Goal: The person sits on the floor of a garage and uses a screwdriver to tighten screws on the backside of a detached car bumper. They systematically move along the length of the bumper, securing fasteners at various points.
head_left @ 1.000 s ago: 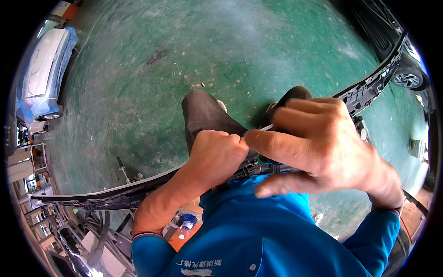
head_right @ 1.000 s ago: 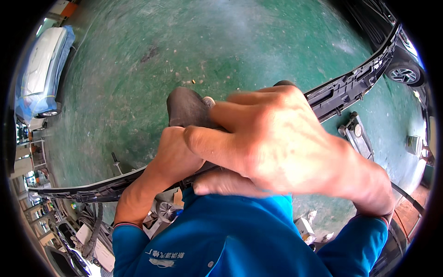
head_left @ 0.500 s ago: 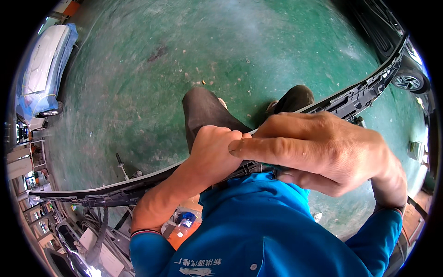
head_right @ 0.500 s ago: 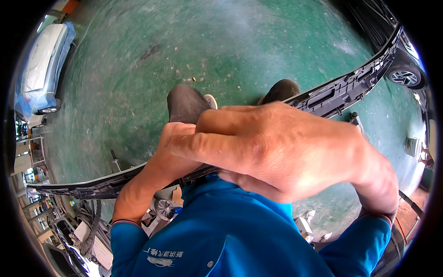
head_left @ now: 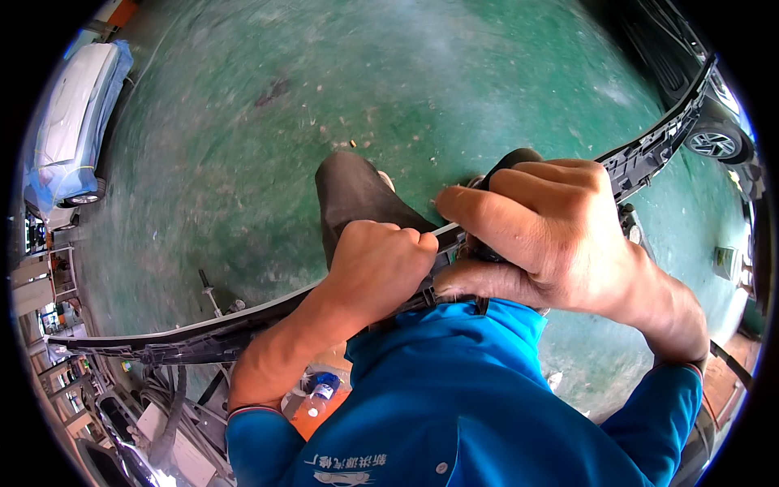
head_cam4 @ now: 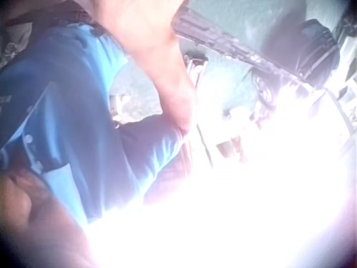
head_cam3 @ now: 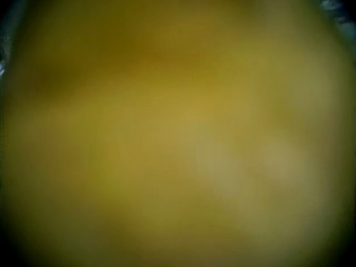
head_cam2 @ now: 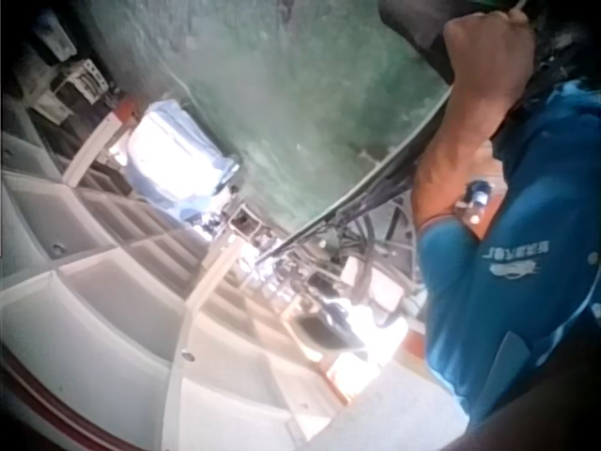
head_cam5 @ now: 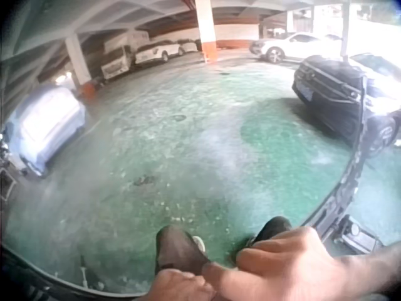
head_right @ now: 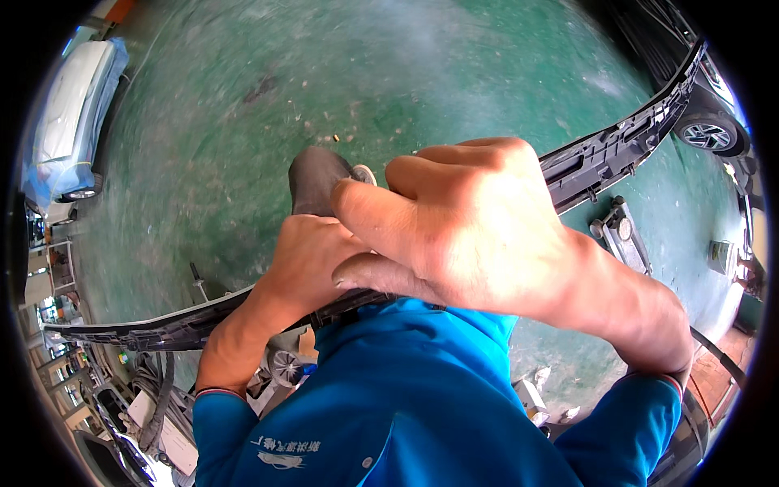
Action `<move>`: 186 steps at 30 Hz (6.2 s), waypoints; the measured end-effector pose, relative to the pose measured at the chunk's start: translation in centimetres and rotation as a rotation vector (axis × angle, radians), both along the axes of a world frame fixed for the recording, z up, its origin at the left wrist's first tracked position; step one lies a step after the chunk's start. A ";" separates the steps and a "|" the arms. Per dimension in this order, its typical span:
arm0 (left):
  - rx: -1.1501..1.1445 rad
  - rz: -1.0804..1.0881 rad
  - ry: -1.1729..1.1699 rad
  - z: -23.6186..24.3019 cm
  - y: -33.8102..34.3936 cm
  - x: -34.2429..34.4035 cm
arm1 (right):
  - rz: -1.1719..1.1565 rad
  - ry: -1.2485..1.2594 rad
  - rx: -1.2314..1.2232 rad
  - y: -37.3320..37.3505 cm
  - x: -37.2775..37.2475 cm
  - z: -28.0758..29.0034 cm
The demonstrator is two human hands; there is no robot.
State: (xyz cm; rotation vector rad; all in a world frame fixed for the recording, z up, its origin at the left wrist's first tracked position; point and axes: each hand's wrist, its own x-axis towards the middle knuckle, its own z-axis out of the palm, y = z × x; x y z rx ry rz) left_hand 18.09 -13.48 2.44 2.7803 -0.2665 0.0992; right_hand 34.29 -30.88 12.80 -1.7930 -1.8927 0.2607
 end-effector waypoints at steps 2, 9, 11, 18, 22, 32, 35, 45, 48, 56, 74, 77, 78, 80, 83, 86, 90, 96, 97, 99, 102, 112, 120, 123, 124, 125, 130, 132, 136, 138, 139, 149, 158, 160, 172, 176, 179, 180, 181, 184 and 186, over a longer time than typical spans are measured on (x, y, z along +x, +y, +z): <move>0.016 0.011 -0.002 0.2 0.0 0.0 | 0.046 0.173 0.073 0.5 0.0 0.0; -0.032 0.013 -0.037 0.1 -0.1 0.2 | 0.056 0.002 -0.006 -0.3 0.1 -0.1; -0.014 0.019 -0.023 0.0 0.0 0.0 | 0.089 0.076 -0.002 -0.2 0.2 0.2; -0.024 -0.001 -0.053 -0.1 0.1 0.2 | 0.110 0.210 0.149 0.3 0.4 -2.0; 0.068 -0.021 0.025 0.9 0.1 -0.1 | -0.014 0.070 0.134 0.1 -0.4 -1.4; -0.002 0.016 0.001 0.4 0.0 0.3 | -0.047 0.023 0.137 0.0 -0.6 -1.6; 0.015 0.027 -0.020 -0.2 -0.1 0.2 | 0.016 0.200 0.196 0.5 -0.6 -1.8; -0.005 0.019 0.019 -0.2 0.1 0.1 | -0.028 0.095 0.124 0.4 -0.3 -1.0; 0.038 0.016 0.046 -0.1 0.0 0.2 | 0.129 0.423 0.092 0.1 0.2 -1.9; -0.331 0.066 0.076 1.3 0.3 0.4 | 0.499 0.960 -0.056 1.9 1.0 -3.0; -0.390 -0.049 0.237 1.2 1.5 0.8 | 0.144 1.182 0.574 6.5 -7.6 -6.9; -0.395 -0.049 0.232 1.4 1.7 0.9 | 0.607 1.358 0.377 6.5 -5.4 -6.0; -0.397 -0.054 0.228 1.3 1.6 1.1 | 0.721 1.421 0.262 6.6 -4.7 -5.8; -0.410 -0.049 0.236 1.1 1.8 1.1 | 0.808 1.466 0.004 6.5 -3.4 -6.1; -0.429 -0.049 0.249 1.1 1.7 1.1 | 0.314 1.298 0.262 4.9 -5.5 -5.0; -0.445 -0.033 0.264 1.2 1.7 1.0 | 0.022 1.139 0.513 4.9 -7.8 -5.6; -0.415 -0.050 0.237 1.3 1.9 1.2 | 0.316 1.235 0.415 6.2 -6.7 -5.8; -0.408 -0.051 0.233 1.0 1.9 0.8 | 0.289 1.264 0.330 4.5 -5.6 -5.8; -0.402 -0.054 0.229 1.0 2.0 0.9 | 0.204 1.229 0.359 4.2 -5.7 -5.7; -0.396 -0.053 0.225 1.0 2.0 0.6 | 0.052 1.169 0.409 3.9 -6.6 -5.6; -0.381 -0.073 0.212 1.1 2.0 1.1 | -0.180 1.090 0.579 5.0 -8.8 -6.3; -0.336 -0.143 0.110 0.5 2.0 1.4 | 0.259 1.256 0.390 2.3 -5.8 -5.3; -0.132 -0.098 0.093 1.6 1.5 0.5 | -0.506 0.205 -0.125 -4.0 4.2 3.5; -0.102 -0.106 0.028 1.8 1.0 0.8 | -0.582 -0.258 -0.488 -8.5 9.8 -3.0; -0.102 -0.106 0.014 1.6 1.0 1.0 | -0.537 -0.246 -0.624 -9.1 10.1 -3.7; -0.108 -0.123 -0.004 1.5 0.9 1.2 | -0.535 -0.256 -0.628 -10.1 10.1 -4.7; -0.047 -0.121 -0.037 2.0 1.2 1.4 | -0.615 -0.236 -0.489 -10.3 10.4 -7.5; -0.025 -0.132 -0.046 2.5 1.8 1.5 | -0.593 -0.200 -0.454 -10.4 10.6 -7.6; 0.060 -0.145 -0.086 4.0 3.2 2.1 | -0.594 -0.211 -0.334 -10.1 10.3 -7.2; 0.112 -0.134 -0.125 4.0 4.3 2.1 | -0.610 -0.235 -0.277 -9.6 9.5 -7.2; 0.137 -0.116 -0.100 4.0 5.1 2.1 | -0.611 -0.237 -0.244 -9.1 9.4 -7.2; 0.102 -0.015 0.031 3.4 6.8 3.4 | -0.710 -0.188 -0.391 -7.5 9.0 -9.3; 0.051 0.100 0.150 4.1 8.9 3.8 | -0.675 -0.134 -0.357 -6.7 9.7 -6.9; 0.073 0.103 0.129 2.7 9.5 3.7 | -0.673 -0.151 -0.344 -6.6 9.3 -8.1; -0.514 0.334 0.055 2.5 10.0 1.8 | -0.765 -0.037 -0.179 -7.3 8.0 -10.3; -1.317 0.655 0.126 1.4 7.0 -3.5 | -0.794 0.012 -0.066 -7.8 8.0 -11.8; -1.730 0.704 0.517 -3.4 3.6 -7.4 | -0.786 0.047 -0.011 -7.8 7.8 -12.5; -1.818 0.740 0.602 -4.7 2.7 -8.4 | -0.782 0.054 -0.007 -7.8 7.8 -12.6; -1.880 0.811 0.621 -5.2 1.7 -8.8 | -0.780 0.057 -0.007 -8.0 7.7 -12.6; -2.014 0.790 0.589 -6.7 0.0 -9.8 | -0.759 0.015 -0.004 -8.4 7.7 -12.0; -2.065 0.744 0.532 -6.8 -1.4 -9.5 | -0.746 -0.042 0.014 -8.5 7.5 -11.9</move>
